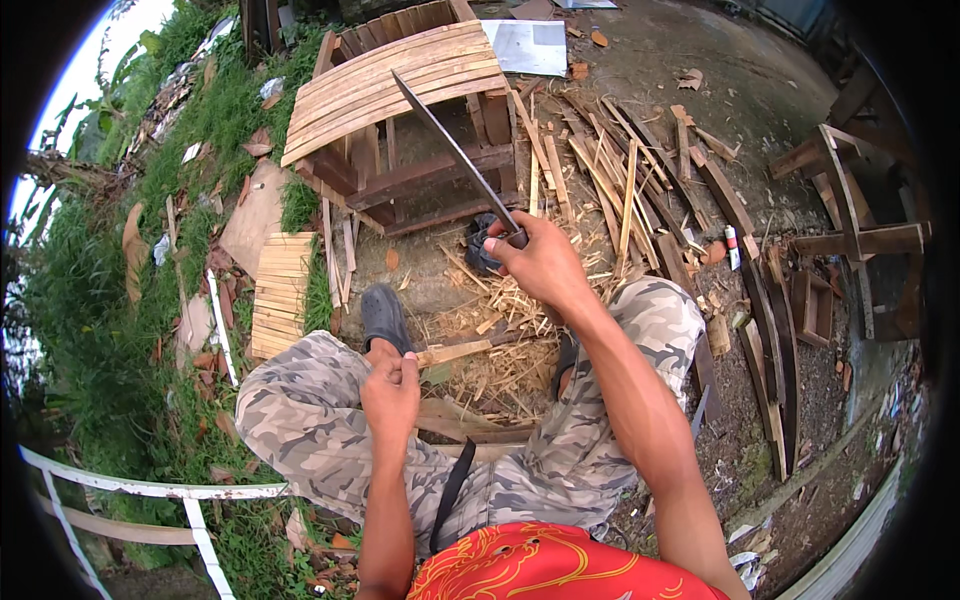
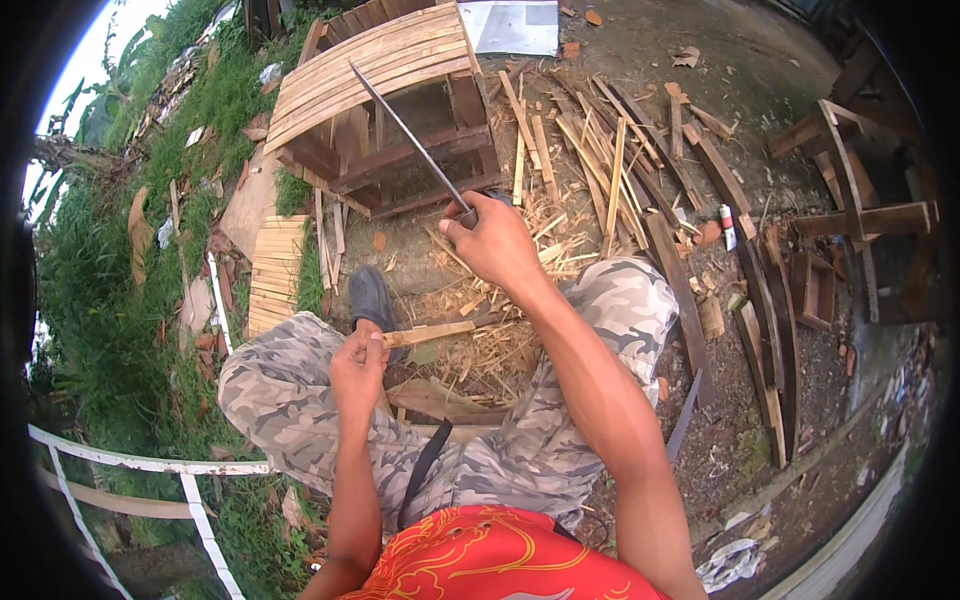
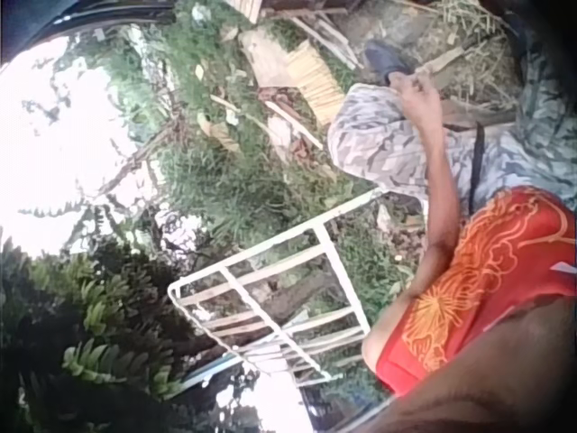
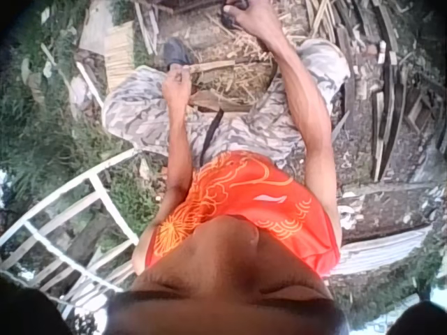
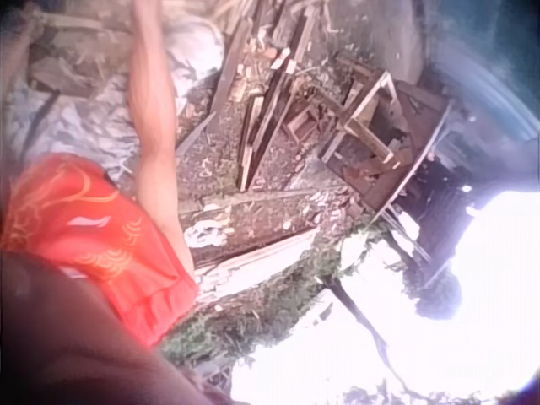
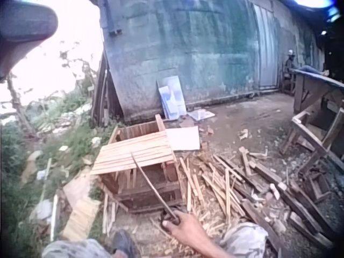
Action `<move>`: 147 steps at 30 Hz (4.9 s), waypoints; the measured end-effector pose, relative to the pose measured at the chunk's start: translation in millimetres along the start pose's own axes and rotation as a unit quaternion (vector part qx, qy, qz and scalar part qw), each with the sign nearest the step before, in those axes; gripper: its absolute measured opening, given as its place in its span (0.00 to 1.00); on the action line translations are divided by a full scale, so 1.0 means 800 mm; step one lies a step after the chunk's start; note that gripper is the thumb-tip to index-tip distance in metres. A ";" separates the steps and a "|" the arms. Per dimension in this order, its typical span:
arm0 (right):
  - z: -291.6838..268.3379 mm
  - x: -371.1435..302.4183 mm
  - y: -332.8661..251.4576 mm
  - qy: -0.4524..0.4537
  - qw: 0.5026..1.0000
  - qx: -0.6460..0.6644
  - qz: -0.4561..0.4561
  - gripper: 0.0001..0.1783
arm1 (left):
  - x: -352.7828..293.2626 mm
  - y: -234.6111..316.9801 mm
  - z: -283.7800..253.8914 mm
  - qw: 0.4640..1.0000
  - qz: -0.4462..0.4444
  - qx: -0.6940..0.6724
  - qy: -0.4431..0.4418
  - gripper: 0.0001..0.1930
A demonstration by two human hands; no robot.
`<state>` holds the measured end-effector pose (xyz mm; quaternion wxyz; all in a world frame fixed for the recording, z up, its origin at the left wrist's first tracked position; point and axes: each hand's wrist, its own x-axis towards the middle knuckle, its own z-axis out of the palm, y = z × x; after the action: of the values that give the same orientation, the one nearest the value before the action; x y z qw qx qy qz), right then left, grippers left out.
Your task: The person sits on the ground and uses a knife to shave thin strips of bamboo, holding the piece with one hand and scraping with the other. The person places the finished strips on a nearby wooden structure.
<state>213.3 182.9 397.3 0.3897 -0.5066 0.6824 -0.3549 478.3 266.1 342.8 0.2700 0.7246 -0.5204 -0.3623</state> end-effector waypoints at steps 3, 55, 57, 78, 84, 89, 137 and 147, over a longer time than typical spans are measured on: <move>0.002 -0.001 0.004 -0.003 1.000 0.004 -0.004 0.15 | 0.001 -0.003 -0.005 0.992 -0.059 -0.103 -0.037 0.15; 0.228 -0.154 0.135 -0.101 0.986 -0.039 0.128 0.15 | 0.006 -0.003 -0.010 0.945 -0.176 -0.272 -0.053 0.24; 0.224 -0.150 0.138 -0.106 0.975 -0.062 0.187 0.15 | 0.009 0.001 -0.009 0.947 -0.165 -0.269 -0.055 0.23; 0.218 -0.127 0.174 -0.205 0.966 -0.113 0.112 0.17 | 0.009 0.004 -0.015 0.958 -0.158 -0.237 -0.039 0.21; 0.220 -0.102 0.214 -0.169 0.926 -0.241 0.237 0.17 | 0.023 0.008 -0.019 0.961 -0.165 -0.219 -0.048 0.23; 0.240 -0.126 0.241 -0.213 0.956 -0.128 0.154 0.18 | 0.031 0.002 -0.025 0.957 -0.175 -0.226 -0.037 0.25; 0.246 -0.128 0.349 -0.218 0.876 -0.142 0.407 0.24 | 0.015 -0.006 -0.019 0.988 -0.091 -0.116 -0.035 0.18; 0.221 -0.156 0.333 -0.190 0.930 -0.205 0.239 0.23 | 0.011 -0.022 -0.018 0.995 -0.058 -0.080 -0.007 0.20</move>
<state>283.2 350.2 106.4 0.4731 -0.4552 0.7543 -0.0004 501.0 263.2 335.6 0.3016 0.7272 -0.4487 -0.4229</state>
